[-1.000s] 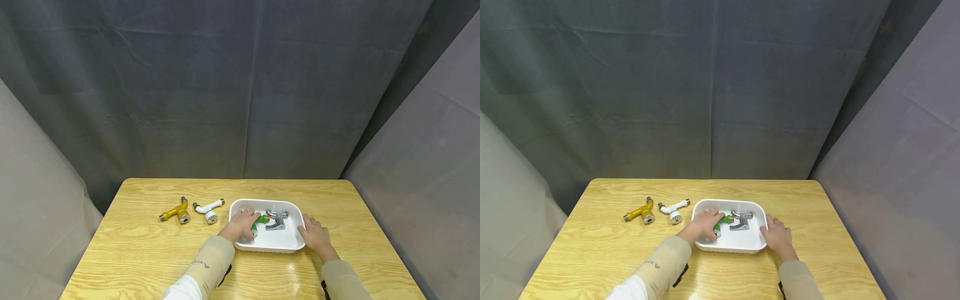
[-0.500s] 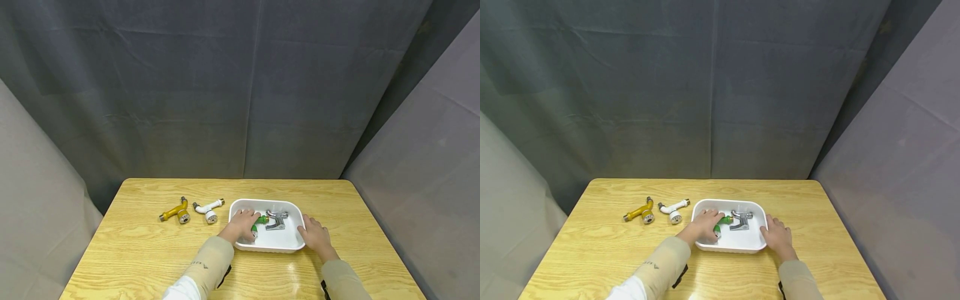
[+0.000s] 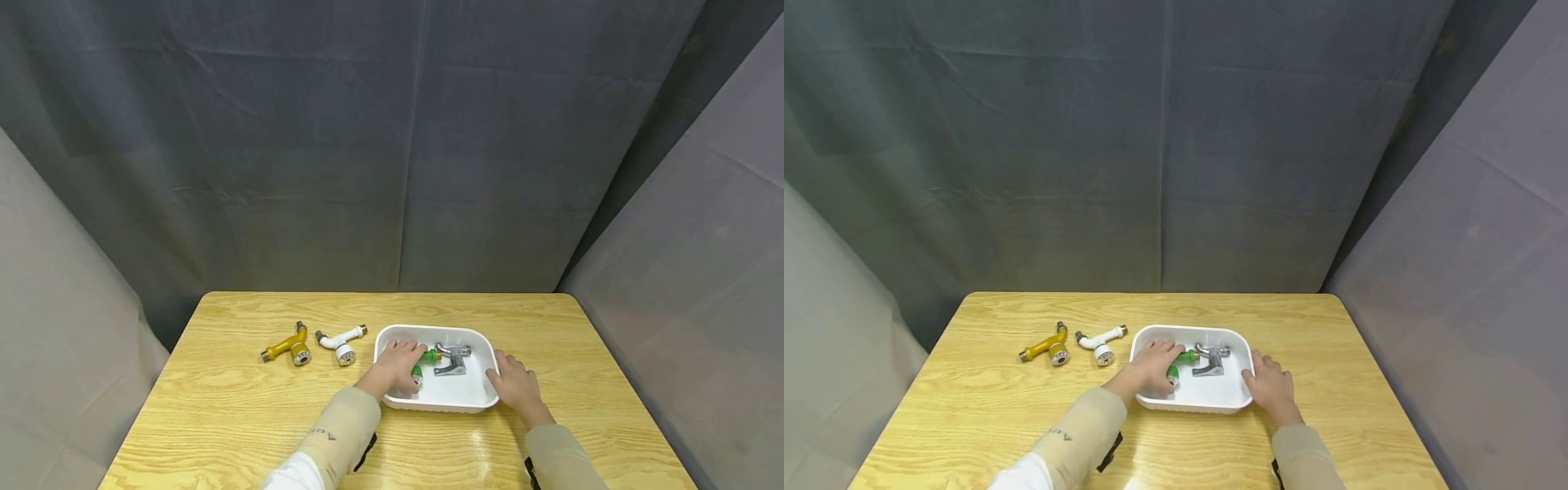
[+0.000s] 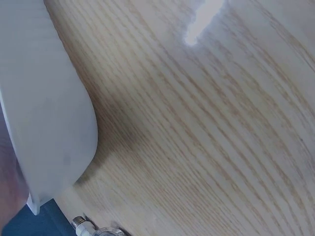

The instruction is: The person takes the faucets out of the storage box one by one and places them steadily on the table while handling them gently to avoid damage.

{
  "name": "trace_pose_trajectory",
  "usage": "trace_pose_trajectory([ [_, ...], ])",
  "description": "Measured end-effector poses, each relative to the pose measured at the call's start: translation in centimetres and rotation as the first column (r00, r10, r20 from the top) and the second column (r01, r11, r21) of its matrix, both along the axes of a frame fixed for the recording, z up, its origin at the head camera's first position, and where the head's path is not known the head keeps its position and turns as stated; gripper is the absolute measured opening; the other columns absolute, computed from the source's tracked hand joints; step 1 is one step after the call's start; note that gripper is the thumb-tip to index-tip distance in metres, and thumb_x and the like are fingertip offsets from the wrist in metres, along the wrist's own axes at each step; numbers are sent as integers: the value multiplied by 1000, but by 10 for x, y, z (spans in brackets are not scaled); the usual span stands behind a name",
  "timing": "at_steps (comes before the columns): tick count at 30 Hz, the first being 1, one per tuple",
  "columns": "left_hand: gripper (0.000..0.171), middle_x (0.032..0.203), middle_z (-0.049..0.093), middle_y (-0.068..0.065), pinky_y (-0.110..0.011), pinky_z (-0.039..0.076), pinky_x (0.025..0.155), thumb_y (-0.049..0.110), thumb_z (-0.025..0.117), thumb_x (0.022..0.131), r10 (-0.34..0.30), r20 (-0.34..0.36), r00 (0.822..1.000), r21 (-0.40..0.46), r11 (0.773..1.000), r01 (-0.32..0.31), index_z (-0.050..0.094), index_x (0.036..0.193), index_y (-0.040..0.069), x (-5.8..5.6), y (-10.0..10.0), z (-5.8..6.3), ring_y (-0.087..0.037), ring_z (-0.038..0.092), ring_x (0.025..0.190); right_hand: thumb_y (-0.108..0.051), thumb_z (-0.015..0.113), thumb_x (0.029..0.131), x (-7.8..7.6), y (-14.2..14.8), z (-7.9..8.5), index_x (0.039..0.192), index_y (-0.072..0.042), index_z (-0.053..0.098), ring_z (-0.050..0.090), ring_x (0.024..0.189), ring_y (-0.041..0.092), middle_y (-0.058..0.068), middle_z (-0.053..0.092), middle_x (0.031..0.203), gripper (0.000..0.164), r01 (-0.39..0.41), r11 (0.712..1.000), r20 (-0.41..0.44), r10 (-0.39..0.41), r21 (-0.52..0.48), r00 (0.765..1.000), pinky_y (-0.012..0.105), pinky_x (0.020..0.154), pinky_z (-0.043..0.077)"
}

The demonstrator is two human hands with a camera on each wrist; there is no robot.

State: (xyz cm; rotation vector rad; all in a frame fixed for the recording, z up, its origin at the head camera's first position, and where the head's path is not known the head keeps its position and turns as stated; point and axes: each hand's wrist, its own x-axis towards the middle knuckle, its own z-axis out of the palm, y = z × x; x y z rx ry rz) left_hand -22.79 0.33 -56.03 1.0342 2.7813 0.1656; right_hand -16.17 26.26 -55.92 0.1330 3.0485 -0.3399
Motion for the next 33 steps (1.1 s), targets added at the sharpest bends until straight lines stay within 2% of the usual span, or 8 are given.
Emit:
trace_pose_trajectory([
  [7, 86, 132, 42, 1, -41, 25, 107, 46, 73, 65, -11, -33, 999, 26, 1000, 12, 34, 139, 23, -2, 1, 1, -18, 37, 125, -34, 39, 92, 0, 0, 0, 133, -4, 35, 42, 114, 44, 26, 47, 125, 51, -3, 1000, 8, 3, -4, 1000, 65, 89, 31],
  [17, 87, 136, 40, -1, -43, 24, 107, 45, 74, 66, -24, -47, 999, 83, 996, 28, 33, 140, 20, 0, -2, 12, -20, 36, 126, -33, 39, 91, 1, 0, -1, 132, -4, 36, 43, 113, 44, 25, 47, 124, 50, -5, 1000, 6, 5, 2, 1000, 64, 88, 31],
  [26, 87, 136, 40, -2, -43, 27, 105, 44, 73, 67, -59, -109, 992, 127, 989, 73, 33, 140, 18, 1, -14, 22, -20, 37, 125, -34, 39, 91, 1, -1, 2, 131, -5, 36, 44, 112, 43, 24, 48, 122, 50, -7, 1000, 4, 7, -2, 1000, 64, 88, 32],
  [33, 87, 129, 42, 1, -40, 27, 105, 43, 74, 64, -42, -162, 986, 169, 983, 70, 34, 138, 20, 2, -26, 25, -18, 39, 120, -33, 40, 91, 0, 0, 0, 131, -4, 36, 46, 110, 42, 23, 49, 119, 49, -7, 1000, -2, 7, 21, 1000, 62, 87, 34],
])
